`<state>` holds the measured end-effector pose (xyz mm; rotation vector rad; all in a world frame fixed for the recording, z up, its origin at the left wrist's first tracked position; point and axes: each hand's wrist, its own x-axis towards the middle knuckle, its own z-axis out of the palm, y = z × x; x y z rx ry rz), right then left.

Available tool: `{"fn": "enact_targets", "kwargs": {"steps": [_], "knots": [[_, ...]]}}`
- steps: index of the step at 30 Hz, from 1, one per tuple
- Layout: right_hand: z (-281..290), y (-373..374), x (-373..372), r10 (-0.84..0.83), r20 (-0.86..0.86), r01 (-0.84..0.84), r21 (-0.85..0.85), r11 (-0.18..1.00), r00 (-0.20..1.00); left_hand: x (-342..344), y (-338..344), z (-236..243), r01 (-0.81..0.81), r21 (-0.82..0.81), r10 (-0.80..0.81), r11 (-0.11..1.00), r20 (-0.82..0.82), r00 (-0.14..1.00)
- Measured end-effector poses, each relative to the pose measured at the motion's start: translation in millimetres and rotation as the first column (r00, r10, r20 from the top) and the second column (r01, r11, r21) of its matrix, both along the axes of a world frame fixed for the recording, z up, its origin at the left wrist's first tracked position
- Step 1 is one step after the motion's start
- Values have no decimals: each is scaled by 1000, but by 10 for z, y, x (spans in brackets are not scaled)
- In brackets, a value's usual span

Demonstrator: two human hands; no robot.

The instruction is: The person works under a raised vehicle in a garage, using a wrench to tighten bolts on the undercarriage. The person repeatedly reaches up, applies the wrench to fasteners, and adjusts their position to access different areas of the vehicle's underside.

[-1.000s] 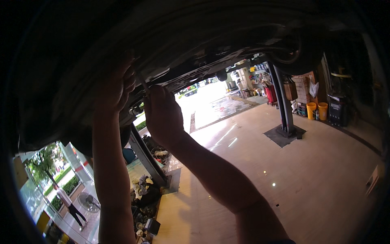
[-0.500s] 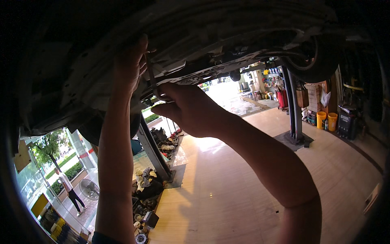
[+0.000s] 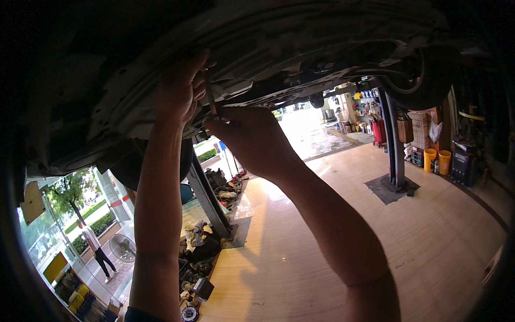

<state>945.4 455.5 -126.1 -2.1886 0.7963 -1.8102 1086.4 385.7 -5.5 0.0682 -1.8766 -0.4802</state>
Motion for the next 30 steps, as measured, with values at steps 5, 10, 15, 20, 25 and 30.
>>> {"fn": "enact_targets", "kwargs": {"steps": [5,10,15,20,25,30], "knots": [[-364,-492,292,764,613,-979,-113,-167,-201,128,-462,-24,70,34,-67,997,-76,995],[-284,-542,568,752,565,-940,-240,-244,-340,64,-342,-37,-16,204,18,979,-6,1000],[-303,-476,500,332,431,-127,-437,891,839,24,-358,-192,-325,-112,309,939,-143,940],[-266,-624,59,-645,249,621,-645,446,722,93,-227,-122,-124,72,120,990,65,991],[-280,-456,-138,-536,-27,408,-618,672,844,-77,-225,-251,-98,93,111,991,-146,983],[-138,-374,-235,-507,-224,301,-585,753,832,-64,-149,-199,107,179,-89,978,-103,991]]}}
